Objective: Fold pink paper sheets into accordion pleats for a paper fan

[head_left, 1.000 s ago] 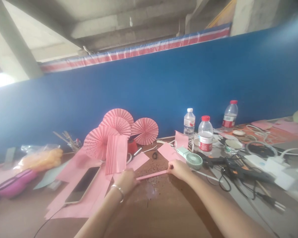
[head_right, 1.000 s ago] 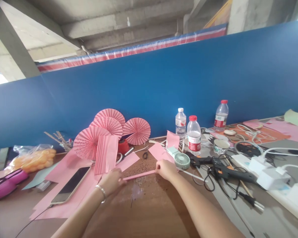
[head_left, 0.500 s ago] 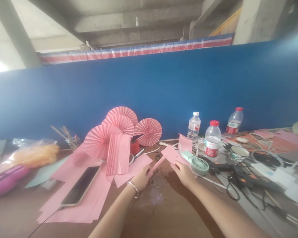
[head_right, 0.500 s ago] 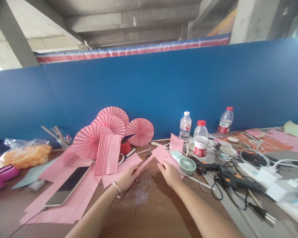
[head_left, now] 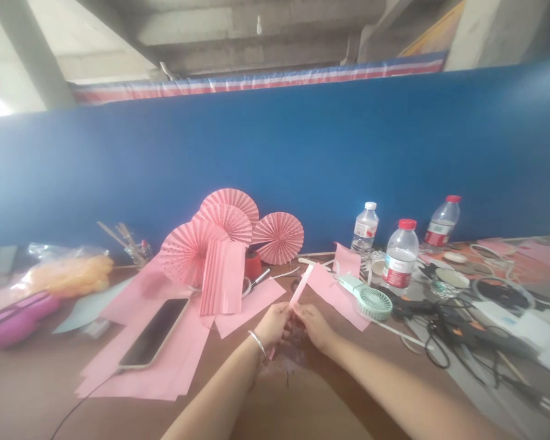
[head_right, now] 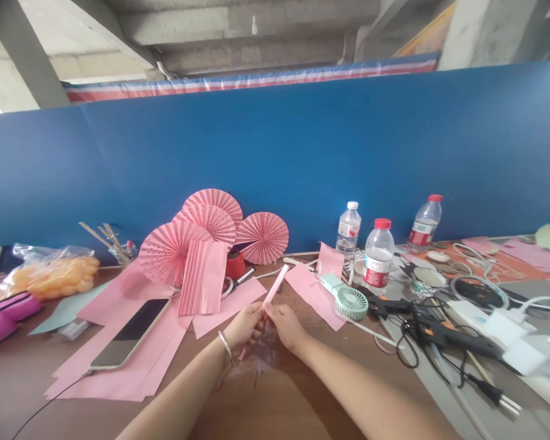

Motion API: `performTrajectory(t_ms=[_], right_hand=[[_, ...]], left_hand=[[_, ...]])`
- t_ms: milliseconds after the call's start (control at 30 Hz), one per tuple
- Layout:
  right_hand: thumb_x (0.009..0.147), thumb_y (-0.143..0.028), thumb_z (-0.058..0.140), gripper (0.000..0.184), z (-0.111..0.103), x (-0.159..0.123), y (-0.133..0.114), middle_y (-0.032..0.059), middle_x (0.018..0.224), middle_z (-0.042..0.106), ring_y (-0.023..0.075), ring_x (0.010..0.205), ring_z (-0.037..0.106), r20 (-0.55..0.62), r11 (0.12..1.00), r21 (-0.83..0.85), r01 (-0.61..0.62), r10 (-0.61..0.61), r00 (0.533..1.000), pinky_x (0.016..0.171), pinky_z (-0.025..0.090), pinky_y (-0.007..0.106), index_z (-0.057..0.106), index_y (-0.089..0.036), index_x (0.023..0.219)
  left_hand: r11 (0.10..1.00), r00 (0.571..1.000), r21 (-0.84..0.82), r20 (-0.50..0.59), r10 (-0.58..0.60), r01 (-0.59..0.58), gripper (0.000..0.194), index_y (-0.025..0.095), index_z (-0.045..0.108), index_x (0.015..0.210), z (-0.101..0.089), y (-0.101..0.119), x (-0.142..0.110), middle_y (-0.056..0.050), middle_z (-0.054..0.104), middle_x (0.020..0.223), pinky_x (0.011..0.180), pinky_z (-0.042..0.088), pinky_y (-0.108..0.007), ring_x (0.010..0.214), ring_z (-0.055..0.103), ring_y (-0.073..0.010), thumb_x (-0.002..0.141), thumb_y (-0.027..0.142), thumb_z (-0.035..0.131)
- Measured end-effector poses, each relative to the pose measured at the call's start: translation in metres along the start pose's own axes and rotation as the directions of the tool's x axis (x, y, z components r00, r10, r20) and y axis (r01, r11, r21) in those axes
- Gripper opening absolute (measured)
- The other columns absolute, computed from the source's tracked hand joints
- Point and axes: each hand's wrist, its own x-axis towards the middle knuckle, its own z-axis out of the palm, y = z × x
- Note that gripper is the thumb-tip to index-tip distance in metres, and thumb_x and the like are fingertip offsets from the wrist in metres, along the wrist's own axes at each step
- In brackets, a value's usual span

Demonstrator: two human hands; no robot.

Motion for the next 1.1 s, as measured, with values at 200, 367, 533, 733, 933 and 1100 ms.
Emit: performTrajectory(t_ms=[200,367,533,733,933,1100], right_hand=[[0.082,-0.058,0.031,0.054,-0.005,0.004,0.008,0.0008,0.052,0.051,0.0122,0.052,0.046,0.016,1.0,0.023,0.018,-0.019,1.0,0.052,0.034,0.023,0.047,-0.015,0.053],[0.085,-0.051,0.032,0.051,-0.01,-0.003,0.0,0.0029,0.059,0.058,0.015,0.06,0.054,0.042,0.991,0.091,0.096,-0.101,0.994,0.061,0.039,0.025,0.053,-0.015,0.057],[0.085,-0.048,0.037,0.045,-0.012,-0.004,-0.007,0.0016,0.055,0.054,0.0146,0.056,0.051,-0.036,0.954,0.263,0.14,-0.135,0.99,0.059,0.039,0.025,0.057,-0.015,0.06],[0.08,-0.049,0.047,0.04,-0.026,0.012,0.012,-0.0047,0.047,0.035,0.0088,0.044,0.032,-0.379,0.91,0.39,0.142,0.018,0.925,0.042,0.024,0.021,0.06,-0.013,0.066],[0.078,-0.045,0.051,0.035,-0.027,0.018,0.011,-0.0048,0.044,0.04,0.0065,0.039,0.032,-0.358,0.805,0.58,0.124,0.115,0.927,0.037,0.023,0.018,0.058,-0.014,0.066],[0.075,-0.048,0.052,0.034,-0.029,0.023,0.009,-0.0037,0.047,0.049,0.0057,0.034,0.037,-0.402,0.744,0.663,0.076,0.269,0.875,0.032,0.025,0.016,0.055,-0.015,0.066]], left_hand=[[0.996,1.0,0.088,0.0,-0.001,0.001,0.05,0.018,0.041,0.063,-0.001,-0.001,0.001,0.011,0.027,0.039,0.034,0.013,-0.017,0.03,0.02,-0.0022,0.07,0.067,0.042],[0.988,0.999,0.152,0.044,-0.009,0.002,0.045,0.015,0.046,0.06,-0.01,0.0,-0.001,0.009,0.032,0.038,0.035,0.014,-0.017,0.032,0.025,-0.0028,0.072,0.059,0.048],[0.986,0.994,0.161,0.095,-0.048,0.032,0.044,0.015,0.046,0.063,-0.015,0.003,-0.005,0.009,0.035,0.042,0.032,0.015,-0.015,0.032,0.027,-0.0025,0.072,0.059,0.049],[0.99,0.984,0.12,0.149,-0.097,0.08,0.04,0.019,0.042,0.066,-0.019,0.001,-0.004,0.011,0.029,0.037,0.028,0.013,-0.015,0.027,0.018,-0.003,0.074,0.058,0.046],[0.987,0.939,0.009,0.306,-0.158,0.163,0.039,0.018,0.045,0.072,-0.023,-0.002,-0.003,0.012,0.026,0.042,0.027,0.012,-0.013,0.029,0.014,-0.0015,0.076,0.056,0.047],[0.99,0.936,-0.075,0.341,-0.087,0.119,0.039,0.015,0.052,0.084,-0.018,-0.006,0.007,0.005,0.045,0.046,0.031,0.035,-0.017,0.032,0.043,-0.0074,0.078,0.053,0.045]])
